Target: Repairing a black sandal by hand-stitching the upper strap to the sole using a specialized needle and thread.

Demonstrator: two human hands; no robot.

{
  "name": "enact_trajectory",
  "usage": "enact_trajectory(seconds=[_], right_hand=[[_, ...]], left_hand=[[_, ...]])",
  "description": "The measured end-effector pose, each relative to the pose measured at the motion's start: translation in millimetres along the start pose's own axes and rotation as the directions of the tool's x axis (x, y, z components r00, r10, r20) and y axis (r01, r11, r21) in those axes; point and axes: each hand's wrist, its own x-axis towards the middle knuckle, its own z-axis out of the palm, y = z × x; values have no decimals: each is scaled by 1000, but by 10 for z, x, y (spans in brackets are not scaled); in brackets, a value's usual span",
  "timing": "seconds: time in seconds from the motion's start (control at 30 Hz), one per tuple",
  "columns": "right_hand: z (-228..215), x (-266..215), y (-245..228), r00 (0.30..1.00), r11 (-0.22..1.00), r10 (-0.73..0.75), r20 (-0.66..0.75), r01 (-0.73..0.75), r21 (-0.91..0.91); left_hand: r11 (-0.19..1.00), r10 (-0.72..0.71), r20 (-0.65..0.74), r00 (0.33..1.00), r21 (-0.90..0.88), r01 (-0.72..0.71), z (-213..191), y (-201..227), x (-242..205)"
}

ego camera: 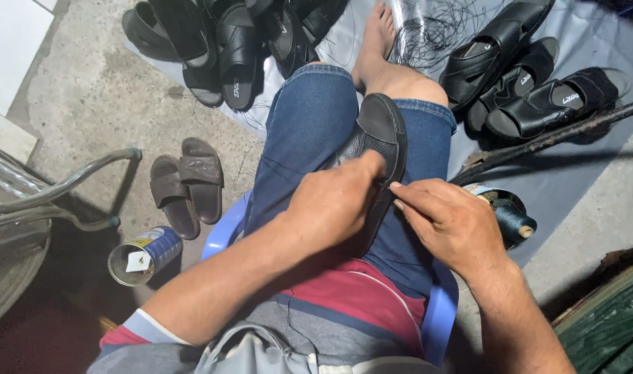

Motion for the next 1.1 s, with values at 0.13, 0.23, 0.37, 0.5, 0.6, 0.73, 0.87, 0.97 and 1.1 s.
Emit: enact_trajectory(seconds=[0.13,0.23,0.37,0.5,0.6,0.73,0.87,0.97,1.1], right_hand=[[-153,-1,-101,997,996,-1,74,8,-92],[-526,24,-98,930,954,243,276,-178,-241],[-593,-43,88,943,963,229,242,-184,-196],[-309,41,15,677,711,652,342,-703,35],[38,-76,205,812,728,527,250,-583,360],[248,-154,281,914,514,402,53,-273,813],[298,-134,205,962,406,272,30,-143,902],[169,-12,-27,945,585,285,159,-303,753],[188,153,-233,997,916,76,-8,-66,395]], left_hand=[[962,62,184,981,-273,-10,-63,-54,72],[892,-77,247,966,-416,178,-121,-72,105],[839,-156,225,962,-484,250,-218,-133,50],[859,-222,96,970,-452,241,-196,-217,-190],[958,-31,-161,987,-288,-16,-86,-279,-307],[998,43,-88,995,-35,-46,44,-280,-370],[995,32,-8,999,-95,-33,50,-270,-335],[925,-85,149,985,-355,133,-25,-273,-289],[468,-158,279,947,-823,320,92,-321,-222]])
